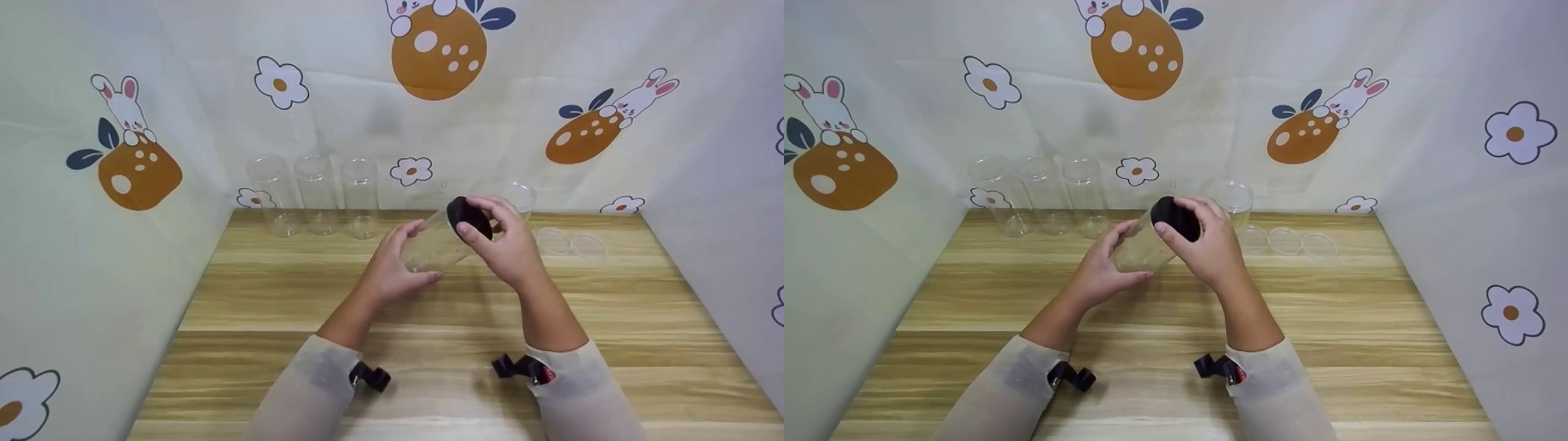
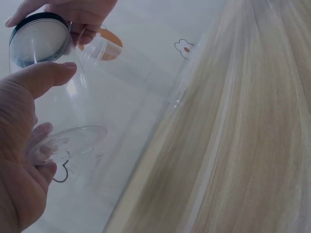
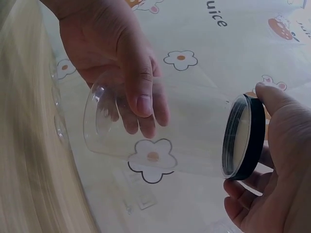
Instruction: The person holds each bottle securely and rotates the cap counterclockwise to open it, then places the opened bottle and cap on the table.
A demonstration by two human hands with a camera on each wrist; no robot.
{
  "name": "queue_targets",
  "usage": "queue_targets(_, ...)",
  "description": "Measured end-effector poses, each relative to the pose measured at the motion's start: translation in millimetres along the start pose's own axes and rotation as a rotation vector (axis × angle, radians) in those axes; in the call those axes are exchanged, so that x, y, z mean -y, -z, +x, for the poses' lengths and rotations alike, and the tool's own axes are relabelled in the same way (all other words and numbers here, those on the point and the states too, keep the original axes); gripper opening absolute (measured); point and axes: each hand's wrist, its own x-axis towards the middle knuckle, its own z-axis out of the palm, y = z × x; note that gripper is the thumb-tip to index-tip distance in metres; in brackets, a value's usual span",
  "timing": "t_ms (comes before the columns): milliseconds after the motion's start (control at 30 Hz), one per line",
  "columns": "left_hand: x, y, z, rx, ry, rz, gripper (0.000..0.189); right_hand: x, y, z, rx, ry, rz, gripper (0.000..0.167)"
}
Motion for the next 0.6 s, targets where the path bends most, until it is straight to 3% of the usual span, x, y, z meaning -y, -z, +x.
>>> queue_targets(233,-0.9,0.2,0.3,0.005,0.009,-0.014,0.099,0.6,0.1,-2.6,0.030,0.079,0.052,0.044)
queue_targets(467,-0.4,0.0,0.9,0.001,-0.011,-0.025,0.099,-0.4,-0.6,-3.8,0.072,0.171,0.161,0.057)
queue_targets(600,0.0,-0.2,0.7,0.002,-0.016,-0.026,0.099,-0.3,-0.8,-3.7,0.082,0.182,0.210,0.061)
